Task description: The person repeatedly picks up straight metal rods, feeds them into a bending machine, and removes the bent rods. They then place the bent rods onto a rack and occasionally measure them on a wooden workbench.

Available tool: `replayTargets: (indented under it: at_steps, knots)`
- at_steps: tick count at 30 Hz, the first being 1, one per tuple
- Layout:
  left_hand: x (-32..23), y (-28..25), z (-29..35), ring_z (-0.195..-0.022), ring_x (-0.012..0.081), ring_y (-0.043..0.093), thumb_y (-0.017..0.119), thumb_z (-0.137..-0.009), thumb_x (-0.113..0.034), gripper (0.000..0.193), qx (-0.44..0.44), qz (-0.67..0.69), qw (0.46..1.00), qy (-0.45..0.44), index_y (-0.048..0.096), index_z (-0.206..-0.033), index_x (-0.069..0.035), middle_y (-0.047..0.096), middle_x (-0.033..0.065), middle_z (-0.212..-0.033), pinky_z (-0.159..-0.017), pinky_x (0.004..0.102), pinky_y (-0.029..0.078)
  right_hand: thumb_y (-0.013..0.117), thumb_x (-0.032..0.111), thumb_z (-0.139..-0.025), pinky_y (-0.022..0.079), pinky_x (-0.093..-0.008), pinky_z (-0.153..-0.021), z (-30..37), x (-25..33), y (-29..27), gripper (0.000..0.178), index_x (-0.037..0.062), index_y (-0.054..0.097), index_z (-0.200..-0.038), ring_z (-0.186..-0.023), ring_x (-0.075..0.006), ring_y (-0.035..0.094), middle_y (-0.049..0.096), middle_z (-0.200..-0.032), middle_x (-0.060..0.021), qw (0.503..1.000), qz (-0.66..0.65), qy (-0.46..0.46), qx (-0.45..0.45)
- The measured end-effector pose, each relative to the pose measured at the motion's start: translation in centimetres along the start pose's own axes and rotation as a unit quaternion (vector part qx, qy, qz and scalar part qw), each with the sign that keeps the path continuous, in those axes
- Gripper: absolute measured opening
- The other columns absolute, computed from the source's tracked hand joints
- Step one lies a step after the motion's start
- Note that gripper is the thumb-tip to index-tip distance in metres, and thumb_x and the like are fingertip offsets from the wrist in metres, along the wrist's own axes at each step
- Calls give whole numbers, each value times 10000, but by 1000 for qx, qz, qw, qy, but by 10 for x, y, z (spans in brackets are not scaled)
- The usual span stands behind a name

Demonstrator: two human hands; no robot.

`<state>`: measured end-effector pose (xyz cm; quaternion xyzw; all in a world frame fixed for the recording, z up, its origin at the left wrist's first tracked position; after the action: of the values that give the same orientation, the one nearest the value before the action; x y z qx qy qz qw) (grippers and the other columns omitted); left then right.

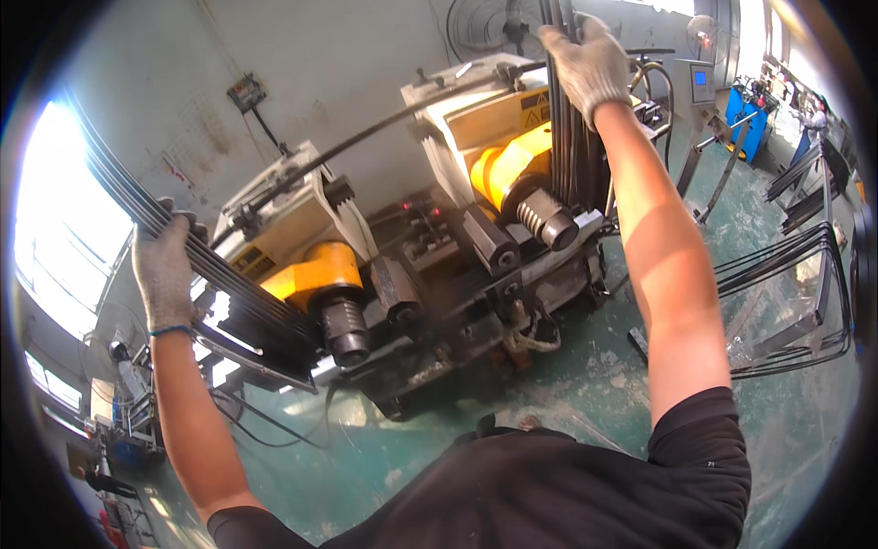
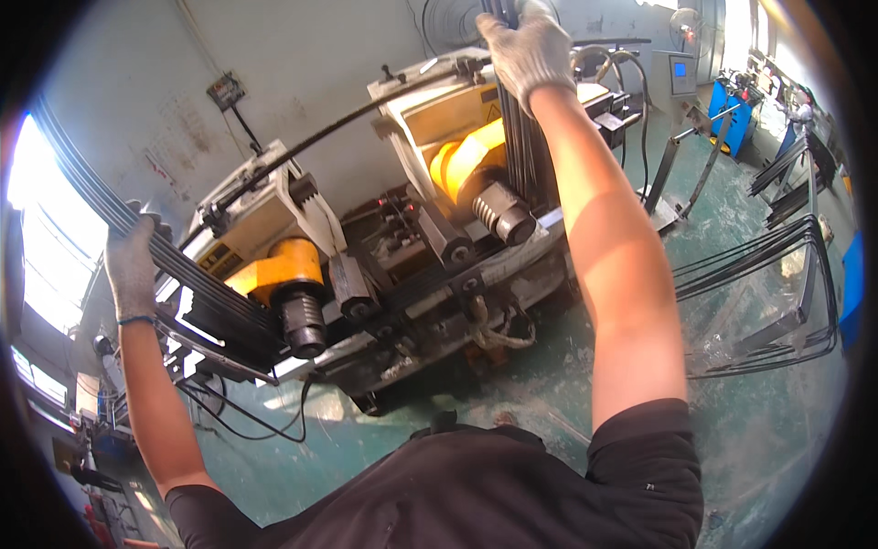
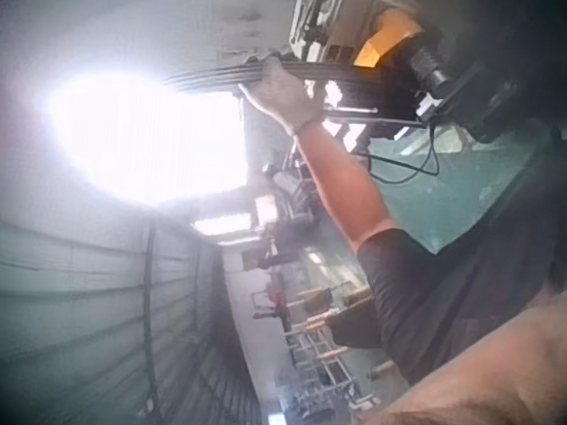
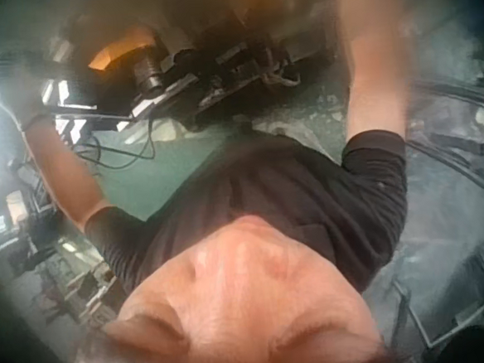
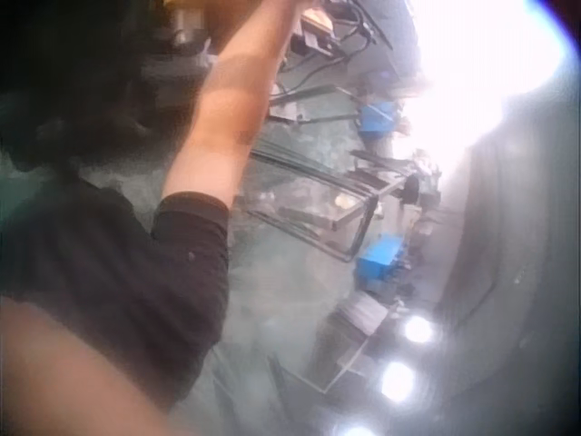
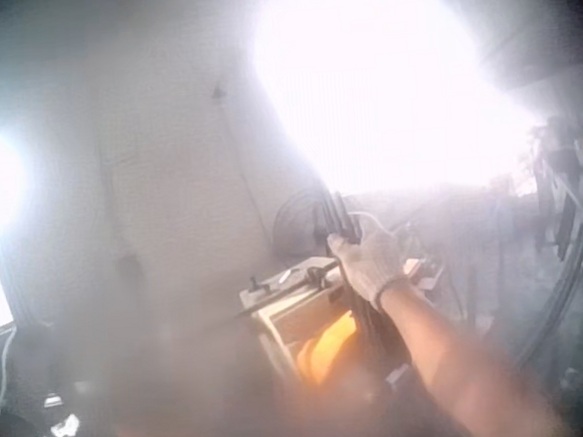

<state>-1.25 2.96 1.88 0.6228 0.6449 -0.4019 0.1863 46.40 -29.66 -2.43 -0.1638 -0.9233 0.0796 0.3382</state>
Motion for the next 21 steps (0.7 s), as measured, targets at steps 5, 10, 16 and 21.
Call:
replayTargets:
  at_steps: [5, 10, 16, 21]
  knots:
    - [-3, 1, 12, -974, 252, 758, 656, -1029, -203, 426, -5, -70, 997, -37, 608, -1377, 38, 759, 149, -1096, -853, 389, 614, 756, 116, -1030, 613, -265, -831, 167, -40, -22, 222, 24, 709, -1226, -982, -132, 718, 730, -1101, -70, 923, -344, -24, -170]
    - [-4, 12, 5, -1029, 258, 748, 652, -1037, -253, 498, 3, -87, 995, -53, 600, -1435, 41, 761, 173, -1082, -899, 395, 600, 725, 129, -1025, 530, -288, -649, 358, -113, 23, 112, 59, 685, -1103, -762, -118, 644, 697, -917, -32, 858, -391, 332, 11]
    - [21, -11, 8, -1049, 268, 754, 724, -997, -268, 526, -11, -72, 993, -91, 647, -1394, 69, 777, 196, -1077, -908, 392, 599, 746, 225, -1015, 516, -347, -1009, 398, -137, 106, 422, -14, 700, -1360, -1134, -219, 678, 734, -1280, -103, 629, -479, 589, 165]
    - [9, 4, -1, -1047, 260, 771, 719, -997, -302, 445, 36, -131, 989, -58, 767, -1227, 76, 809, 190, -1123, -969, 371, 577, 695, 221, -1074, 538, -339, -982, 380, -193, 161, 388, -70, 720, -1329, -1082, -207, 700, 753, -1217, -108, 609, -582, 515, 160]
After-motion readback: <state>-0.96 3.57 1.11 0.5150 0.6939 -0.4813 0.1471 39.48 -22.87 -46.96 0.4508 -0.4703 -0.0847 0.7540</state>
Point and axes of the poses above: each hand's wrist, its own z-axis away from the middle knuckle, its own y-axis out of the palm, x = y × z, the point moved 5 cm from there along -z, towards the middle knuckle
